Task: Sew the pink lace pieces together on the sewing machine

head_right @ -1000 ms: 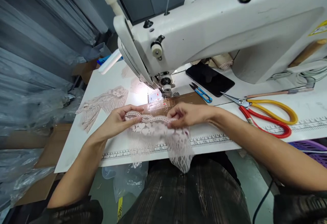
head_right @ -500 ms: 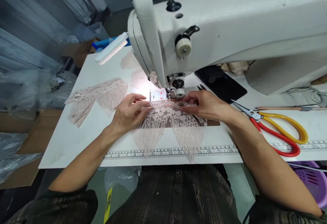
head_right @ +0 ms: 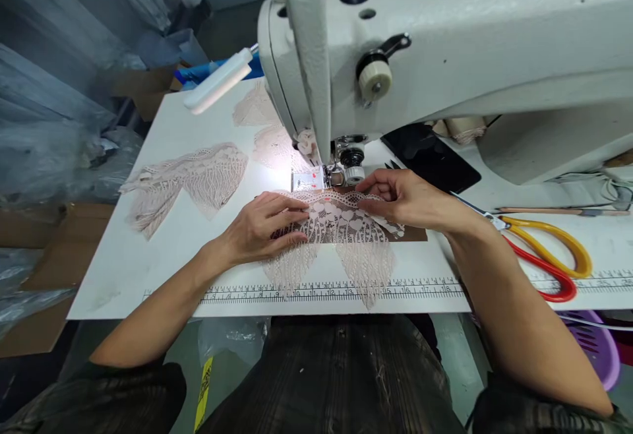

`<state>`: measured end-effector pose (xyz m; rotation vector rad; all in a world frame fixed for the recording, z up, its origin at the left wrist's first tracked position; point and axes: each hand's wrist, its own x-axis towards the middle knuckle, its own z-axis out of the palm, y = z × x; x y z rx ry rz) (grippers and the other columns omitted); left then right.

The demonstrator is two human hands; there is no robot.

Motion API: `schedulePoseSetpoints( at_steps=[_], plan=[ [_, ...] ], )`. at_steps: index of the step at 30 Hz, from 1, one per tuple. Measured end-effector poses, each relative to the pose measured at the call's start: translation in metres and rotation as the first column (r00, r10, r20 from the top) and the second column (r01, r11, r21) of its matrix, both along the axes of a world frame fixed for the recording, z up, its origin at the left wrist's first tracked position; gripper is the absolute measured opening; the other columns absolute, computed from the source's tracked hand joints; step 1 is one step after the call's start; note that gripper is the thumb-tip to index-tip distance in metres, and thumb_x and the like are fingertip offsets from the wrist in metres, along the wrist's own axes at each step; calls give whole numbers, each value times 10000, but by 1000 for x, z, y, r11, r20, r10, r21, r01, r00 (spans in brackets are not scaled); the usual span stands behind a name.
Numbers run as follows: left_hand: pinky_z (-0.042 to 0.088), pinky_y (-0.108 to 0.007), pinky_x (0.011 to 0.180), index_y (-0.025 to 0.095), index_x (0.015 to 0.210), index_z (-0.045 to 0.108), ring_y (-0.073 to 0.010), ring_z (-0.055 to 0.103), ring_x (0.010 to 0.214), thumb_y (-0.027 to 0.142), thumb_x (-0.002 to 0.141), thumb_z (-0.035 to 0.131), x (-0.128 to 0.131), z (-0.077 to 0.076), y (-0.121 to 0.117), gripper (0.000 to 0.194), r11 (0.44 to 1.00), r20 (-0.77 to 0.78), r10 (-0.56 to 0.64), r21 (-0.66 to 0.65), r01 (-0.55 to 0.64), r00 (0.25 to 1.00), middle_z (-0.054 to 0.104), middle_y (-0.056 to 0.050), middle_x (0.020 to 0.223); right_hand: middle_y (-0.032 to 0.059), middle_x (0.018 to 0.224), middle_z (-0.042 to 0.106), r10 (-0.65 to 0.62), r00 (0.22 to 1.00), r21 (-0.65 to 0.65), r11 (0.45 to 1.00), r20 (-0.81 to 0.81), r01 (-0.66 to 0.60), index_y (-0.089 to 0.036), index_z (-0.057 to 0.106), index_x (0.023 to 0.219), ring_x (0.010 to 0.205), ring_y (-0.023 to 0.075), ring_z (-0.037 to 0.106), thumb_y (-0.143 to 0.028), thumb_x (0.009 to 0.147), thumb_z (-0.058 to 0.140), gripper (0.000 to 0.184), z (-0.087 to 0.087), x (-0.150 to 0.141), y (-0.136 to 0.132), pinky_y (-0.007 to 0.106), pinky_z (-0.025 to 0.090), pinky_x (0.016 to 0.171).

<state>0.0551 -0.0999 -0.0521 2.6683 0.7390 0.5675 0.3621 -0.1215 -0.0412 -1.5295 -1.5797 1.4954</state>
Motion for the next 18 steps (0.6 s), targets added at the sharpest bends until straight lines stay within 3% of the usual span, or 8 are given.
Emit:
schedulePoseSetpoints(
  at_steps=[2, 4, 7, 9, 10, 13, 16, 18],
  plan=[
    [568, -382, 810, 187, 968, 721, -213, 703, 904, 561, 993, 557, 1, 7, -4, 409, 991, 77, 97, -104, -89, 992, 760, -94, 978, -65, 613, 486, -19, 995, -66, 998, -100, 13, -182, 676, 1008, 500, 61, 394, -517, 726, 812, 459, 5, -11, -1, 223, 297, 440],
    [565, -328, 675, 163, 949, 700, -178, 681, 741, 637, 979, 533, 1, 14, -8, 504, 924, 159, 217, -352, -150, 963, 733, -89, 867, -54, 646, 533, -57, 979, -143, 989, -195, 29, -183, 663, 980, 504, 62, 428, -502, 693, 848, 467, 10, -28, -4, 222, 344, 439],
    [574, -293, 564, 135, 1105, 632, -179, 690, 677, 834, 880, 490, -1, 21, -10, 748, 609, 221, 320, -793, -22, 921, 714, -99, 857, 12, 843, 665, -136, 904, -188, 980, -404, 63, -182, 641, 1046, 697, 105, 619, -458, 702, 860, 493, 15, -59, -8, 245, 535, 621],
    [612, -315, 582, 126, 1216, 579, -210, 719, 724, 909, 794, 508, -3, 22, -9, 893, 431, 217, 344, -901, 52, 913, 710, -109, 889, 83, 1069, 710, -117, 846, -172, 985, -520, 31, -188, 598, 1195, 945, 163, 695, -469, 780, 797, 540, 16, -74, -9, 334, 599, 855],
    [624, -330, 596, 126, 1267, 557, -214, 722, 725, 890, 771, 573, -3, 21, -9, 911, 409, 191, 354, -912, 33, 915, 707, -102, 891, 111, 1144, 706, -88, 839, -149, 989, -537, 8, -187, 575, 1242, 1032, 187, 697, -483, 817, 759, 550, 15, -78, -8, 382, 592, 934],
    [628, -346, 613, 145, 1382, 496, -198, 715, 707, 589, 764, 830, -4, 17, -10, 831, 483, 86, 418, -864, -141, 904, 707, -78, 906, 138, 1156, 710, -42, 911, -31, 999, -410, 33, -169, 601, 1200, 1060, 220, 704, -535, 871, 689, 500, 7, -73, -6, 429, 584, 979],
    [627, -350, 637, 156, 1382, 501, -189, 726, 709, 318, 810, 830, -4, 15, -11, 678, 517, 38, 464, -823, -236, 885, 717, -86, 949, 119, 1047, 728, -77, 994, 167, 982, -74, 88, -164, 672, 1117, 939, 216, 709, -533, 913, 630, 424, -1, -55, -9, 413, 592, 904],
    [614, -337, 619, 157, 1352, 525, -170, 712, 643, 275, 847, 782, -4, 15, -11, 579, 525, 18, 464, -811, -259, 886, 720, -63, 894, 102, 1017, 731, -53, 984, 304, 953, 172, -2, -183, 704, 1154, 882, 210, 695, -476, 965, 556, 378, -4, -46, -15, 423, 584, 883]
  ],
)
